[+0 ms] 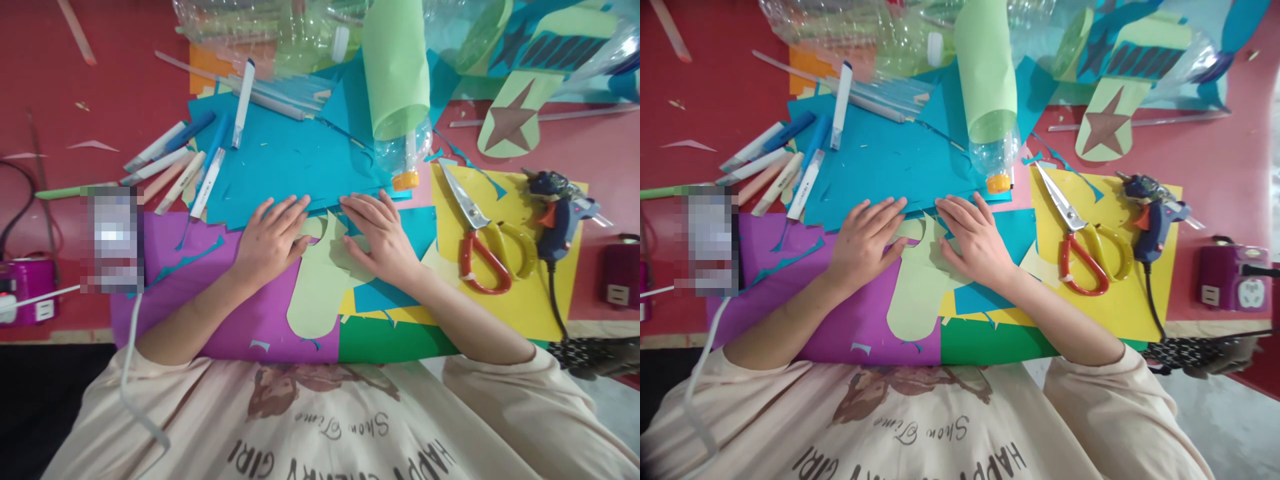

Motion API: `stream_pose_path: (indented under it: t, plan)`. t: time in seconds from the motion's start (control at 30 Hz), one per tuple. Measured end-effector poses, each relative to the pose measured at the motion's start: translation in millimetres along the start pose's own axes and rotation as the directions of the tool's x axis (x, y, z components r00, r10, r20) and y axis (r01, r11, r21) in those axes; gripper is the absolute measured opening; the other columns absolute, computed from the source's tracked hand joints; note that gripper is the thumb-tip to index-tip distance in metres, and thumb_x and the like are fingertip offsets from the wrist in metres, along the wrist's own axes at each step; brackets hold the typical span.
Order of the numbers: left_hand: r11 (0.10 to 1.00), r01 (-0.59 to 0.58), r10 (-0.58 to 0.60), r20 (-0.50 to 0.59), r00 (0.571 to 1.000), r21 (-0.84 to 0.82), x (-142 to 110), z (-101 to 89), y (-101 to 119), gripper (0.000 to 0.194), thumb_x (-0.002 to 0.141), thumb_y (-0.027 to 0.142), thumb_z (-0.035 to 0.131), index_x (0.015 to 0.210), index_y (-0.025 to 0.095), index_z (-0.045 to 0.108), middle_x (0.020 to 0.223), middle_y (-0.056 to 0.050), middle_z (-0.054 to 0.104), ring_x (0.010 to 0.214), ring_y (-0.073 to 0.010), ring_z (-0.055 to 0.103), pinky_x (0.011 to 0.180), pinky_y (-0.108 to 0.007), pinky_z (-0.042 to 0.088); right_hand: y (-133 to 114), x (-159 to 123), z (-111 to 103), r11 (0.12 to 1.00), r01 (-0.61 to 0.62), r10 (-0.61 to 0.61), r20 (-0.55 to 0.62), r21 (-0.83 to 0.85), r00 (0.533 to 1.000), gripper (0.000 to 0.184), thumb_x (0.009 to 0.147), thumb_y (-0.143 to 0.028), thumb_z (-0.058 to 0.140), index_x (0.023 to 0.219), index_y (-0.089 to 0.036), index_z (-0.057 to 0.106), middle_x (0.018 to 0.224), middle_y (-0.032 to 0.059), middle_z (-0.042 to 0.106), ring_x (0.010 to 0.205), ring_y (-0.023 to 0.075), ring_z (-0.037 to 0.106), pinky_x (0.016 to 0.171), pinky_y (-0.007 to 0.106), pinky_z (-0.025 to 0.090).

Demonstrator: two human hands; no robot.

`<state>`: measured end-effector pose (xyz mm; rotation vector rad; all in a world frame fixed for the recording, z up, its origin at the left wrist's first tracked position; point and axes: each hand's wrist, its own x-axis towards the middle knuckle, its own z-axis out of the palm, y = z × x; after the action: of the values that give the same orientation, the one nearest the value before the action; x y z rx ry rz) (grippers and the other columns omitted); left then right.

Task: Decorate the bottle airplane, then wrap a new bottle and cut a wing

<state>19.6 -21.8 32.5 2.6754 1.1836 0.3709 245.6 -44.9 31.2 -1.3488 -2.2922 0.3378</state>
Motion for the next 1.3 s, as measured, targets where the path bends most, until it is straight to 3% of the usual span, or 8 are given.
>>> stream_pose_path:
  t: [0.13,0.3,0.57,0.7,0.83,1.0,1.17,1.3]
  plan:
    - [0.999,-0.02,0.021,-0.036,0.999,0.033,0.3,-0.9,-0.8,0.037,0.097,0.032,0.038,0.121,0.014,0.06,0.136,-0.013,0.056,0.126,-0.0271,0.054,0.107,-0.046,0.039,1.0,0.6,0.4,1.0,0.005,-0.005,0.0,-0.023,1.0,0.041,0.092,-0.033,0.042,0.127,-0.017,0.056,0.129,0.0097,0.061,0.124,0.0273,0.053,0.112,0.053,0.034]
    - [1.0,-0.003,0.004,-0.044,0.999,0.015,0.3,-1.2,-0.5,0.037,0.097,0.033,0.039,0.121,0.015,0.06,0.136,-0.013,0.057,0.126,-0.0266,0.055,0.106,-0.044,0.041,2.9,1.1,-2.3,0.997,-0.029,0.026,-0.034,-0.075,0.999,0.036,0.091,-0.032,0.045,0.121,-0.017,0.06,0.126,0.0106,0.064,0.118,0.0288,0.055,0.099,0.048,0.044]
    - [0.999,0.046,-0.047,-0.107,0.993,-0.015,2.4,-15.6,-5.3,0.036,0.097,0.032,0.038,0.123,0.018,0.06,0.134,-0.009,0.059,0.126,-0.0251,0.054,0.109,-0.045,0.039,13.4,7.0,-23.1,0.994,-0.093,0.091,-0.034,-0.063,0.995,0.03,0.091,-0.031,0.048,0.113,-0.018,0.065,0.117,0.0116,0.067,0.102,0.0299,0.061,0.093,0.051,0.049]
    - [0.997,0.07,-0.073,-0.143,0.987,-0.022,2.5,-23.9,-10.0,0.034,0.096,0.03,0.04,0.119,0.02,0.063,0.13,-0.007,0.063,0.123,-0.0251,0.057,0.108,-0.046,0.041,12.6,16.6,-37.4,0.99,-0.137,0.137,0.001,0.037,0.991,0.033,0.091,-0.033,0.048,0.116,-0.017,0.062,0.121,0.0133,0.063,0.08,0.0214,0.066,0.074,0.041,0.058]
    - [0.993,0.109,-0.114,-0.177,0.978,-0.042,-1.3,-31.6,-17.8,0.031,0.096,0.03,0.041,0.116,0.022,0.064,0.128,-0.006,0.064,0.117,-0.0251,0.061,0.102,-0.045,0.047,9.8,27.4,-46.9,0.984,-0.133,0.135,-0.009,0.122,0.991,0.033,0.091,-0.034,0.047,0.118,-0.018,0.059,0.124,0.0128,0.06,0.063,0.0121,0.063,0.06,0.033,0.059]
    - [0.986,0.168,-0.157,-0.262,0.952,0.019,-8.9,-43.8,-31.3,0.029,0.096,0.032,0.042,0.117,0.032,0.062,0.136,-0.001,0.057,0.126,-0.0248,0.054,0.109,-0.049,0.041,10.7,35.4,-49.2,0.978,-0.125,0.133,-0.042,0.166,0.99,0.031,0.09,-0.033,0.049,0.115,-0.017,0.06,0.123,0.0136,0.059,0.062,0.0103,0.063,0.052,0.028,0.057]
    - [0.98,0.158,-0.092,-0.421,0.902,0.122,-19.1,-50.2,-37.5,0.025,0.096,0.029,0.044,0.109,0.032,0.064,0.143,0.001,0.049,0.133,-0.0239,0.045,0.118,-0.048,0.029,19.1,41.2,-53.4,0.956,-0.129,0.132,0.004,0.263,0.991,0.034,0.092,-0.036,0.049,0.123,-0.023,0.056,0.131,0.0128,0.055,0.061,0.0093,0.064,0.05,0.026,0.056]
    - [0.991,0.103,-0.043,-0.511,0.858,0.09,-32.0,-48.0,-29.2,0.024,0.096,0.032,0.044,0.106,0.032,0.065,0.124,0.001,0.061,0.112,-0.023,0.059,0.104,-0.047,0.042,18.2,44.8,-63.3,0.925,-0.121,0.117,0.034,0.359,0.993,0.036,0.093,-0.038,0.047,0.123,-0.022,0.057,0.133,0.014,0.052,0.057,0.0064,0.062,0.045,0.023,0.053]
